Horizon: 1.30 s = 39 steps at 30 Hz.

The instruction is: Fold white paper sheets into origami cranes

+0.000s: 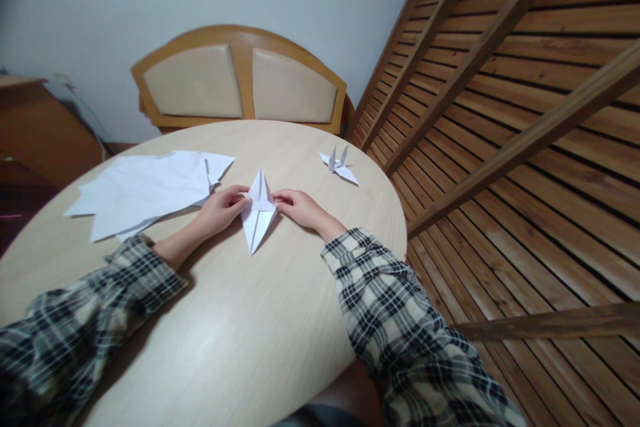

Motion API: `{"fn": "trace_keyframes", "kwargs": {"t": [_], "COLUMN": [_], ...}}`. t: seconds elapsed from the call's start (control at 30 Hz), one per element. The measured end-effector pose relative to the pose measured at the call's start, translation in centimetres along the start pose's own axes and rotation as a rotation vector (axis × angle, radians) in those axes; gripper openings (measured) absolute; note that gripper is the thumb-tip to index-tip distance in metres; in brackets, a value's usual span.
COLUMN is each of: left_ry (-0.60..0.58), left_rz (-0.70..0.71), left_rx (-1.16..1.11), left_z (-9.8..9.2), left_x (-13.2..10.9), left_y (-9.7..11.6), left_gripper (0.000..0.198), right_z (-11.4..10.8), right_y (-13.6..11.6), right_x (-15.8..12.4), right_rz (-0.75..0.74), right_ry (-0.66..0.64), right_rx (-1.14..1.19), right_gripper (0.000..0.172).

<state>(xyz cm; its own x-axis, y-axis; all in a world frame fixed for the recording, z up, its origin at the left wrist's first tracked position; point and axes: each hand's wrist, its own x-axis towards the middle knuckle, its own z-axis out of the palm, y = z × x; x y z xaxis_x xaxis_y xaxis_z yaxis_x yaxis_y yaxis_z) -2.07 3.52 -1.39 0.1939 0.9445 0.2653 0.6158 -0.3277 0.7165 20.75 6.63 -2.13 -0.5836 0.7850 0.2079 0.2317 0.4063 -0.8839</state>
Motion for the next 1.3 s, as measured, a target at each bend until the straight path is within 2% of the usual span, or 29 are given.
{"fn": "trace_keyframes", "kwargs": {"t": [0.47, 0.77, 1.07, 1.3], "left_ry": [-0.006, -0.041, -0.091, -0.122], "left_rz": [-0.021, 0.026, -0.005, 0.027], "left_rx": [-0.017, -0.005, -0.047, -0.121], "left_z": [0.1, 0.3, 0.1, 0.4], "left_x": [0.0, 0.0, -0.1, -0.1], "left_y": [0.0, -0.1, 0.5, 0.6], "left_gripper": [0.036, 0.037, 0.039, 0.045], "right_z": [0.7, 0.8, 1.2, 1.4], "right_y": [0.1, 0.3, 0.2, 0.3], "right_x": [0.0, 0.0, 0.0, 0.2], "right_rz": [-0.025, -0.022, 0.012, 0.026], "right_ry": [0.047, 0.097, 0.149, 0.199], "right_rx": [-0.047, -0.131, -0.119, -0.149], "right_gripper": [0.023, 0.017, 0.019, 0.032]}}
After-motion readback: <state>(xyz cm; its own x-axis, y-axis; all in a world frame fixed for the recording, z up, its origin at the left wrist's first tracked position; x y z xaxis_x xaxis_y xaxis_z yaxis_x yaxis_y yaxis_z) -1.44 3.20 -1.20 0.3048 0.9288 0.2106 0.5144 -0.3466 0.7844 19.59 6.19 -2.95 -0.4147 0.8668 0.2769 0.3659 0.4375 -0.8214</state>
